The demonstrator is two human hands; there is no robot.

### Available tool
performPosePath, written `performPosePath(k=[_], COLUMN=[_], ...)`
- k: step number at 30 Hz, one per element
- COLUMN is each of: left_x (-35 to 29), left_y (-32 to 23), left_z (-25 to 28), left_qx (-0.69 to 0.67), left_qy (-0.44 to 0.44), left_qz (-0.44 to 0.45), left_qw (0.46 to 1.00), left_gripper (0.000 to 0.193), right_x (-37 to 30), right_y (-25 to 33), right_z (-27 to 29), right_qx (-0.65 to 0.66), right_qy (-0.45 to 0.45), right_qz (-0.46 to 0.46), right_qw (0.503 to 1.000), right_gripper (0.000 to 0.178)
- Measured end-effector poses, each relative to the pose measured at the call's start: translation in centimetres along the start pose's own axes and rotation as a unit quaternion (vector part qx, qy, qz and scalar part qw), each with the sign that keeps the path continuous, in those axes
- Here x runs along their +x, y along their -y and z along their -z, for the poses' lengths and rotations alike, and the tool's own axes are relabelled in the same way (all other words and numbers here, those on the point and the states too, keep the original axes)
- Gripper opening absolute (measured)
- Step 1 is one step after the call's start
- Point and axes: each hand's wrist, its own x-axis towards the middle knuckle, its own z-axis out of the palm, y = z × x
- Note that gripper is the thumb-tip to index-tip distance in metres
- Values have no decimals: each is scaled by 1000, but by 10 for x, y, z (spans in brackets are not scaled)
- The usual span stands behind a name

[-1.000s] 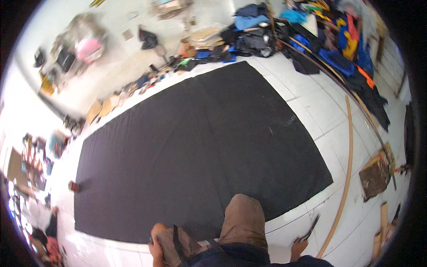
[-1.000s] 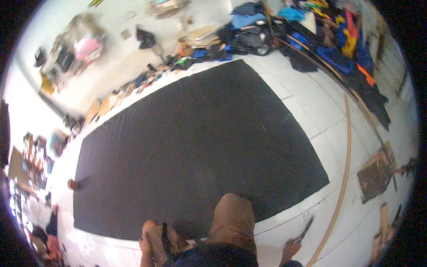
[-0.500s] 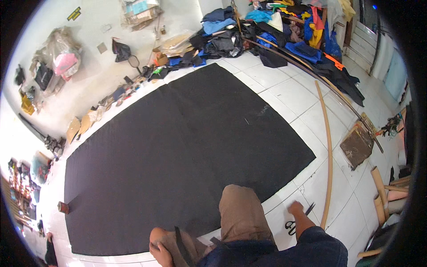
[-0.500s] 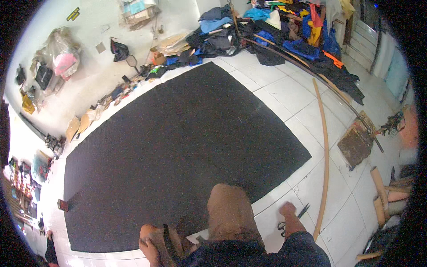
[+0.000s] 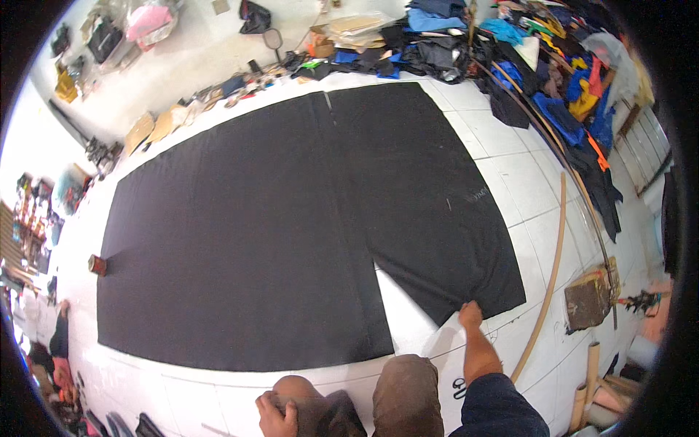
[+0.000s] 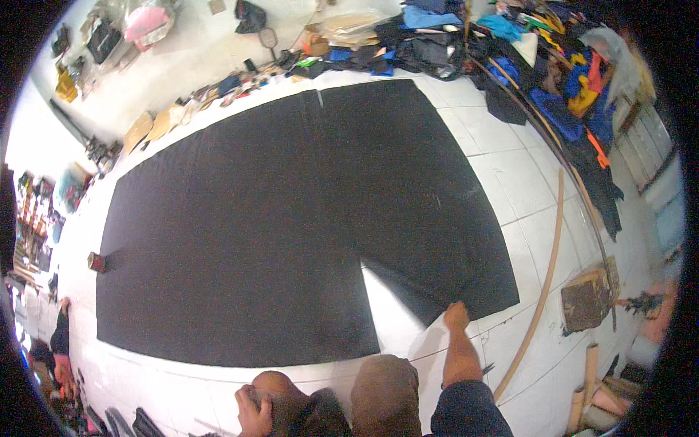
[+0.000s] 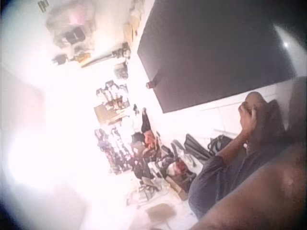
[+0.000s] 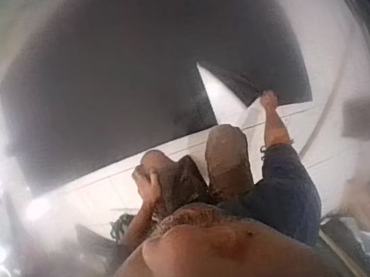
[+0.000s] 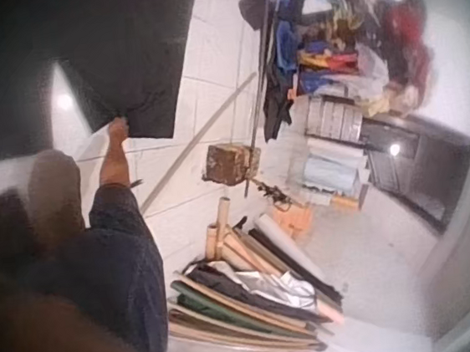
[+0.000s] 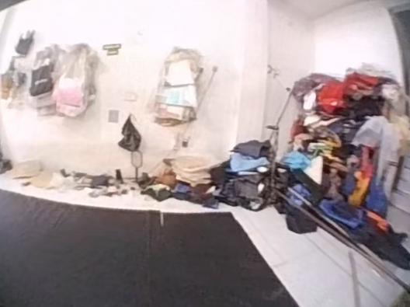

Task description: The person lays out a large piece of black fabric on the floor, uses a wooden stick to measure and mark a straight line, then cuts the fabric along that line with scissors. The person repeats the process to cut a second piece.

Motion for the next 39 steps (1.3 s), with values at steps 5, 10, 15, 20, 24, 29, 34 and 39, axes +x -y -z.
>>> performPosePath(k=[5, 10, 15, 20, 24, 29, 34, 39], left_x=[-40, -91, -144, -154, -103, -61, -122, -151], left_y=[5, -7, -10, -54, -79, -183, -382, -508], left_z=[55, 71, 94, 130, 148, 128, 89, 1], left_qx=[64, 137, 174, 43, 81, 146, 67, 13], left_qy=[53, 136, 228, 234, 191, 232, 321, 324], left_qz=[87, 140, 53, -38, -171, -270, -482, -547], left_qw=[993, 971, 956, 970, 963, 923, 812, 771], left_gripper=[61, 62, 66, 66, 61, 69, 121, 129], right_x=[23, 12, -112, -241, -289, -293, -261, -237], right_y=[24, -11, 21, 87, 102, 122, 122, 121], right_z=[140, 303, 453, 617, 705, 750, 744, 780], right_qx=[104, 300, 294, 331, 559, 729, 876, 918], right_qy=[-117, -228, -367, -429, -403, -394, -159, 19], right_qz=[-56, -133, -83, 68, 31, -12, 77, 52], right_qw=[986, 917, 878, 838, 723, 560, 448, 393], right_gripper=[40, 47, 43, 44, 45, 42, 36, 29])
